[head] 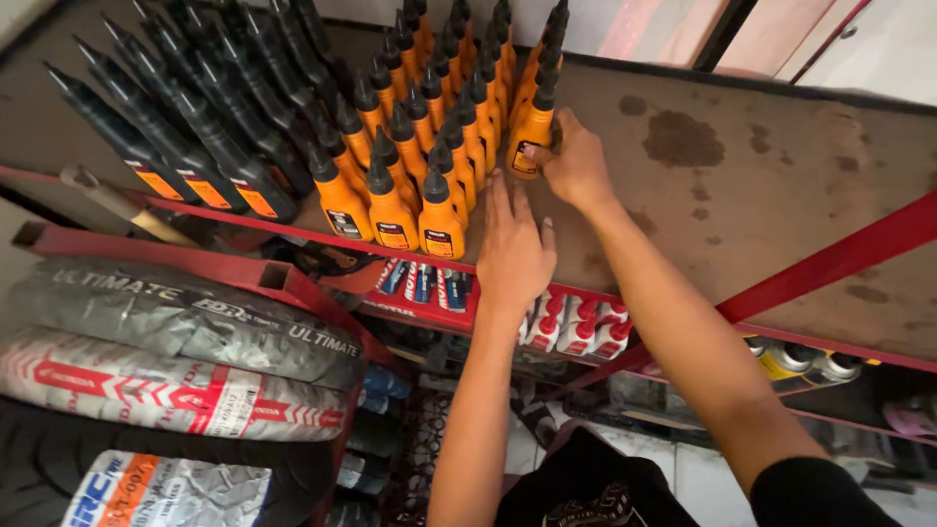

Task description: The person repeatedly picks up small orange bottles from a red shelf and places them on a glass display counter, then returns them to the shelf. The person also handles larger orange jugs, moving them between the shelf and the counter.

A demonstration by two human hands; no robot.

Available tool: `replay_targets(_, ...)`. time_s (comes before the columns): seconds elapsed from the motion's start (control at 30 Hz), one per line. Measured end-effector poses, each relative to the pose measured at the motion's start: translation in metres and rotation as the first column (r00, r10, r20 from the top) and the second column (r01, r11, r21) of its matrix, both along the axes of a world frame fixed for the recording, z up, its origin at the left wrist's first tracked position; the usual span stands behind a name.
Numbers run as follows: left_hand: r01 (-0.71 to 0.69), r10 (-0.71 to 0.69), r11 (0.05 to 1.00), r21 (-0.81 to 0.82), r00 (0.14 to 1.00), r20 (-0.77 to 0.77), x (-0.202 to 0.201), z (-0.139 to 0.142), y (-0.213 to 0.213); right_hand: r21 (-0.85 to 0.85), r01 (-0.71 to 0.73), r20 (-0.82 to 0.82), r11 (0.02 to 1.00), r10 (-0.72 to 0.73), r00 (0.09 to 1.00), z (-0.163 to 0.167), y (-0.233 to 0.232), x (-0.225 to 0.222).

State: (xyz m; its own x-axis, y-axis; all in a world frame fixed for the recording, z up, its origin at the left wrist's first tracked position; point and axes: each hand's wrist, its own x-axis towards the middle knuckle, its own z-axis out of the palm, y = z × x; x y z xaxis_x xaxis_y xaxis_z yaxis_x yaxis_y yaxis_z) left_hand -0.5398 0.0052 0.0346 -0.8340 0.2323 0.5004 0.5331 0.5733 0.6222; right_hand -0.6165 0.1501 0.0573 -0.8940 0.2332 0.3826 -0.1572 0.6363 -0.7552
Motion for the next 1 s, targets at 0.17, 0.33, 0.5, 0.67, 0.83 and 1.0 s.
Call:
replay_targets(0.17, 0.000, 0.000, 1.000, -0.023, 1.000, 0.005, -0.001, 0.004, 0.002, 0.013, 0.059, -0.006, 0.998, -0.059, 0.998, 0.001, -0.002, -0.004)
replay_targets(0.33, -0.008, 0.008, 0.999, -0.031, 1.000, 0.022, 0.000, 0.008, 0.005, 0.048, 0.065, -0.078, 0.997, -0.061, 0.995, -0.002, 0.004, -0.006)
replay_targets(0.5, -0.015, 0.015, 0.997, -0.079, 1.000, 0.012, 0.001, 0.008, 0.009, 0.084, 0.069, 0.073, 0.994, -0.076, 0.995, 0.003, 0.010, -0.001)
replay_targets(0.67, -0.041, 0.039, 0.996, -0.078, 0.999, -0.028, 0.004, 0.007, 0.012, 0.334, 0.068, 0.164, 0.940, -0.129, 0.978, 0.027, 0.015, 0.031)
replay_targets(0.83, -0.068, 0.067, 0.997, -0.036, 0.997, -0.050, 0.008, 0.014, 0.017, 0.256, -0.043, 0.136, 0.966, 0.008, 0.991, 0.053, 0.000, 0.091)
replay_targets(1.0, 0.131, -0.155, 0.948, 0.288, 0.986, 0.060, 0.025, 0.003, 0.003, 0.133, -0.466, -0.045, 0.875, 0.475, 0.879, 0.053, -0.020, 0.133)
